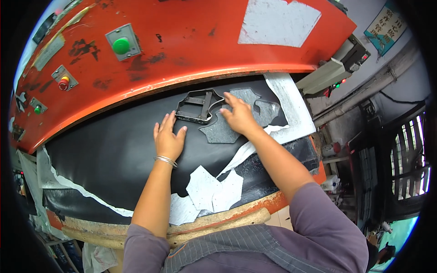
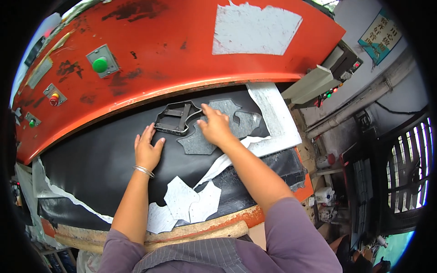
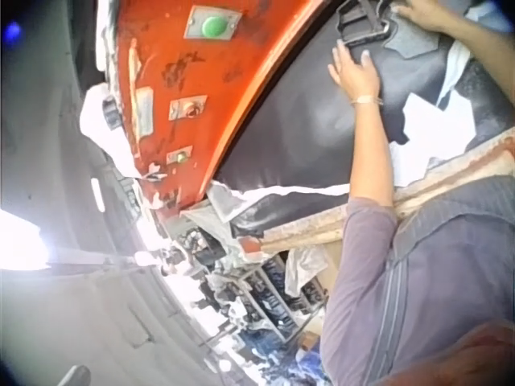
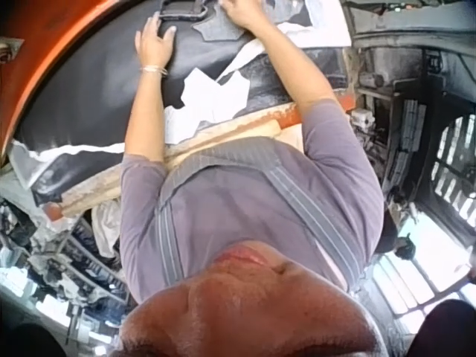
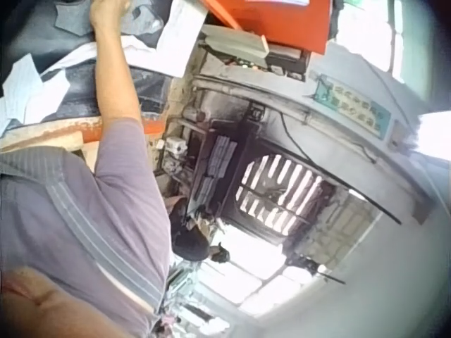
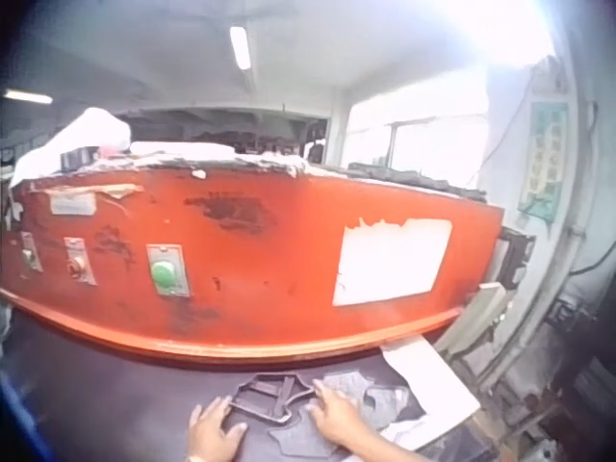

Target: Cutting shoe components from a large sheet of synthetic material using a press and a metal die.

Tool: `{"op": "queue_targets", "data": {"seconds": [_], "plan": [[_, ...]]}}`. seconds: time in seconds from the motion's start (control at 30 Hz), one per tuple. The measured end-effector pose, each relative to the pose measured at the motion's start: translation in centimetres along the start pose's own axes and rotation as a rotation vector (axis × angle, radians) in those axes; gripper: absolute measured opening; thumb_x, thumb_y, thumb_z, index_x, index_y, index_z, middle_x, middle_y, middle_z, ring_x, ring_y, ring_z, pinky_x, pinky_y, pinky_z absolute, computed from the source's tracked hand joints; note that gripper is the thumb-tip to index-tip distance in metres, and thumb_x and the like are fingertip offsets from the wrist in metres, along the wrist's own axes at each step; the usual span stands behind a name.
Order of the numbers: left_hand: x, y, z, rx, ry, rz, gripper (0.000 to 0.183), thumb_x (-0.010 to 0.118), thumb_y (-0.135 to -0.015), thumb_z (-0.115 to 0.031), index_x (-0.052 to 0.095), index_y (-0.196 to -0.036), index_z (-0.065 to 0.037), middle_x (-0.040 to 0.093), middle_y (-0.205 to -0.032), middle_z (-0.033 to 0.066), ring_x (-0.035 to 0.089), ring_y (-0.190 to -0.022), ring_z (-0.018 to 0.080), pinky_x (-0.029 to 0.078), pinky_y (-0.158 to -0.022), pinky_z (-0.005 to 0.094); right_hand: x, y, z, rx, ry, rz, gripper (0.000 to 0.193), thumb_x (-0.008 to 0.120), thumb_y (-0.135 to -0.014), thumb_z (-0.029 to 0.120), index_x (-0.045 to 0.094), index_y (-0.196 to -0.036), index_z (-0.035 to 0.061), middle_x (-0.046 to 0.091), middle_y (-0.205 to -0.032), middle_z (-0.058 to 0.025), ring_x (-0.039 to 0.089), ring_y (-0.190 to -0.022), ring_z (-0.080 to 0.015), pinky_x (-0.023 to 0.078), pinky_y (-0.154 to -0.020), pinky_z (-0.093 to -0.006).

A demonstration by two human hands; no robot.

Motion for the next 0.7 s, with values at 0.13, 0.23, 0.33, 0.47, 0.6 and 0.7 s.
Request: {"op": "queue_targets", "data": {"seconds": [0.13,0.23,0.33,0.47,0.6,0.7], "plan": [[0.1,0.6,0.7,0.026,0.063,-0.001,0.048,0.065,-0.085,-0.02,0.054,-0.128,-0.004,0.065,-0.119,0.0133,0.046,-0.13,0.0233,0.022,-0.113,0.0435,0.9,0.3,0.6,-0.037,0.096,-0.075,0.057,0.069,-0.08,0.014,0.049,-0.132,0.0042,0.062,-0.111,-0.0139,0.053,-0.112,-0.0288,0.031,-0.101,-0.0475],[-0.1,0.8,0.4,0.004,0.087,-0.038,0.042,0.066,-0.085,-0.019,0.058,-0.123,-0.003,0.067,-0.114,0.0133,0.051,-0.125,0.023,0.025,-0.112,0.0432,1.9,0.7,0.7,-0.039,0.127,-0.19,0.056,0.071,-0.078,0.014,0.051,-0.13,0.0041,0.063,-0.107,-0.014,0.054,-0.108,-0.0293,0.034,-0.098,-0.045],[-0.4,0.9,-0.2,-0.014,0.07,-0.12,0.034,0.067,-0.084,-0.017,0.063,-0.114,-0.001,0.07,-0.105,0.013,0.058,-0.118,0.0232,0.029,-0.11,0.043,1.9,0.2,1.6,-0.023,0.107,-0.292,0.051,0.073,-0.076,0.016,0.057,-0.122,0.0026,0.066,-0.099,-0.0143,0.057,-0.103,-0.03,0.04,-0.094,-0.0401],[-0.3,0.4,0.3,-0.036,0.053,-0.181,0.026,0.068,-0.084,-0.016,0.067,-0.106,-0.001,0.072,-0.095,0.0123,0.061,-0.113,0.0234,0.033,-0.107,0.0428,2.0,-0.1,1.6,-0.014,0.165,-0.291,0.036,0.075,-0.074,0.018,0.067,-0.104,-0.0005,0.067,-0.097,-0.0154,0.059,-0.098,-0.0303,0.043,-0.089,-0.0391],[-0.2,0.1,0.2,-0.069,0.085,-0.202,0.024,0.069,-0.083,-0.018,0.07,-0.101,-0.002,0.072,-0.091,0.0123,0.061,-0.114,0.0234,0.034,-0.107,0.0424,2.5,-0.1,1.2,-0.091,0.148,-0.309,0.038,0.071,-0.077,0.015,0.063,-0.111,-0.001,0.065,-0.101,-0.0176,0.058,-0.1,-0.0322,0.043,-0.092,-0.0404],[0.0,0.1,0.0,-0.082,0.066,-0.203,0.025,0.07,-0.083,-0.02,0.071,-0.1,-0.002,0.072,-0.09,0.0119,0.061,-0.114,0.0234,0.034,-0.106,0.0421,2.4,0.0,0.8,-0.11,0.144,-0.278,0.039,0.067,-0.08,0.011,0.059,-0.117,-0.0025,0.065,-0.106,-0.0173,0.058,-0.103,-0.0327,0.043,-0.093,-0.0408]]}}
Point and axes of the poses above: each hand's wrist, its own y-axis away from the middle knuckle, its own x-axis out of the palm, z = x × y, the point moved 4 cm from there along -y, towards the middle knuckle
